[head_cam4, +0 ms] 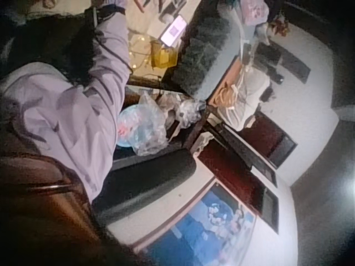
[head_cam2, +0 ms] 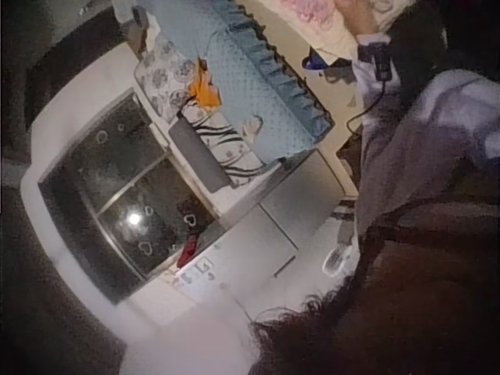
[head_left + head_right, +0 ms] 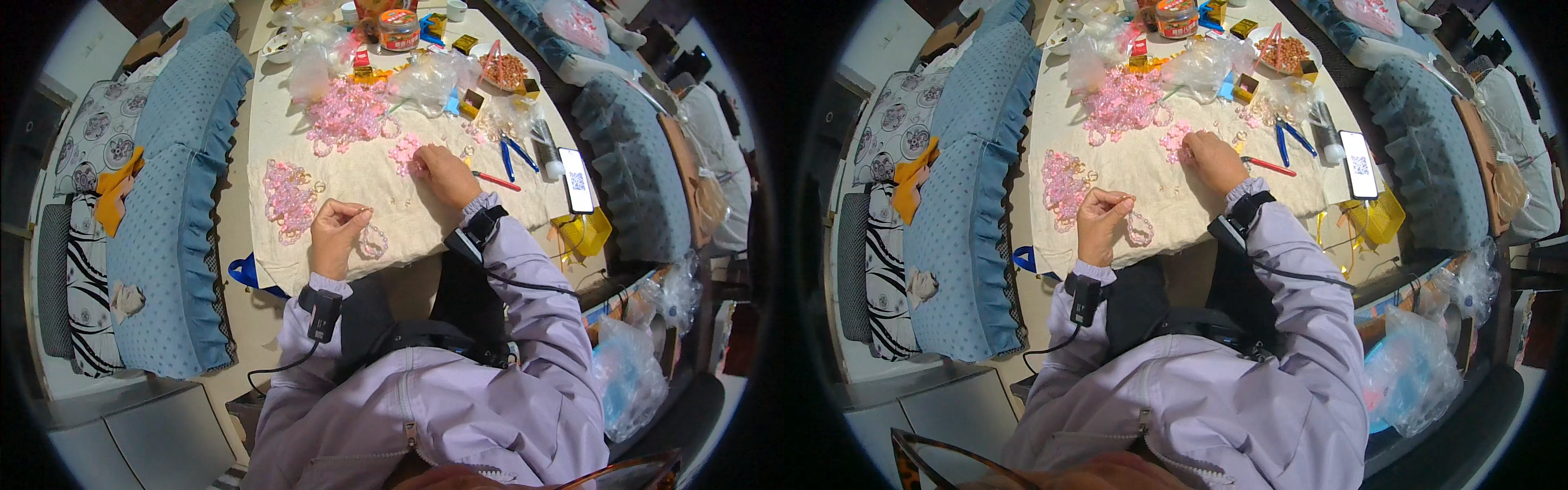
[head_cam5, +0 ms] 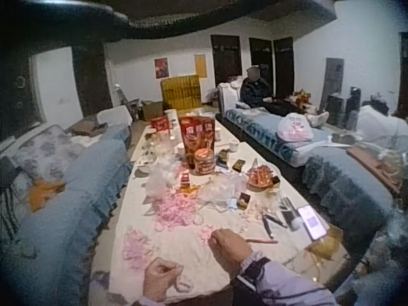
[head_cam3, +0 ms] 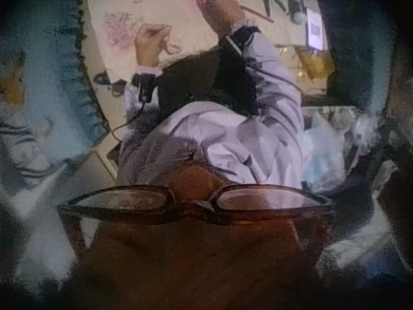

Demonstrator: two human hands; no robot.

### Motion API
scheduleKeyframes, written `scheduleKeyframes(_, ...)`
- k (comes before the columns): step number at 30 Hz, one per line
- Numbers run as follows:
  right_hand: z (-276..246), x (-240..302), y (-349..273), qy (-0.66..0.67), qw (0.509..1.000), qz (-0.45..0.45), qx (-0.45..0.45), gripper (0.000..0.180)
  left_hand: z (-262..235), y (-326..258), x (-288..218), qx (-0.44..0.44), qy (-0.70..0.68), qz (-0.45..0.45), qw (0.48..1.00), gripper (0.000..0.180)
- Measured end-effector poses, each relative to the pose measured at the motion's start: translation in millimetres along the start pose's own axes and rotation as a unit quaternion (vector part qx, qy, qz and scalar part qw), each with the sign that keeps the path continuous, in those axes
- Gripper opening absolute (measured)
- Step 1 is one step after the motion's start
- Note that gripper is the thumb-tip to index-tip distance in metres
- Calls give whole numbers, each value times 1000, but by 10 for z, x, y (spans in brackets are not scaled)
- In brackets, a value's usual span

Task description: The person assembles pink beaded keychains at a table. They thread beads onto a string, use pliers to attach a metal clasp, and then connect a keyring to the finished piece.

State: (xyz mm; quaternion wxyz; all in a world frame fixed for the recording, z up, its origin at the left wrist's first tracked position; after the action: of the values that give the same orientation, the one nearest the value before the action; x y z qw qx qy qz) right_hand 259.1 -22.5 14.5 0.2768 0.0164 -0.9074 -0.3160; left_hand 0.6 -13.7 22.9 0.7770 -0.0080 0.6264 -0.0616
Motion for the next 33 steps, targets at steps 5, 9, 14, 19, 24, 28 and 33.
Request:
scheduleKeyframes(5, 2, 35, 0, -6, 1000, -4, 0, 13, 9, -21, -21, 2, -21, 14, 1000, 17)
scheduleKeyframes(9, 74, 1, -10, 1, 1000, -11, -5, 16, 26, -6, -32, -2, -36, 17, 999, 20)
scheduleKeyframes(14, 79, 20, -39, -5, 999, 16, 49, 15, 32, -33, -71, -4, -42, 21, 999, 20)
scheduleKeyframes(19, -23, 127, -212, 10, 994, 94, 50, 18, 60, -48, -133, -5, -56, 15, 998, 19)
scheduleKeyframes(24, -143, 228, -253, 340, 882, 324, 41, 10, 89, -65, -177, -5, -102, 13, 995, 21)
scheduleKeyframes(28, -301, 504, -280, 488, 806, 331, 46, 14, 125, -78, -219, -2, -99, 1, 995, 20)
scheduleKeyframes(33, -331, 820, -265, 491, 799, 332, 97, 22, 181, -133, -276, 8, -89, 31, 996, 19)
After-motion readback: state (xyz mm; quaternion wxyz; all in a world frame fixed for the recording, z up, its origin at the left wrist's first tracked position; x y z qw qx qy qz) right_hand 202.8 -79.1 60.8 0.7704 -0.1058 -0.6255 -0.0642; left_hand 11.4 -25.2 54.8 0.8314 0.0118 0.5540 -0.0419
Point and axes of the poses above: each hand's wrist, its own y-axis towards the middle knuckle, its own z-axis out of the palm, x = y × z, the point moved 1 cm from there along y, towards the middle knuckle, and after that the axes turned 15 degrees about -x, right-handed, at the moved point
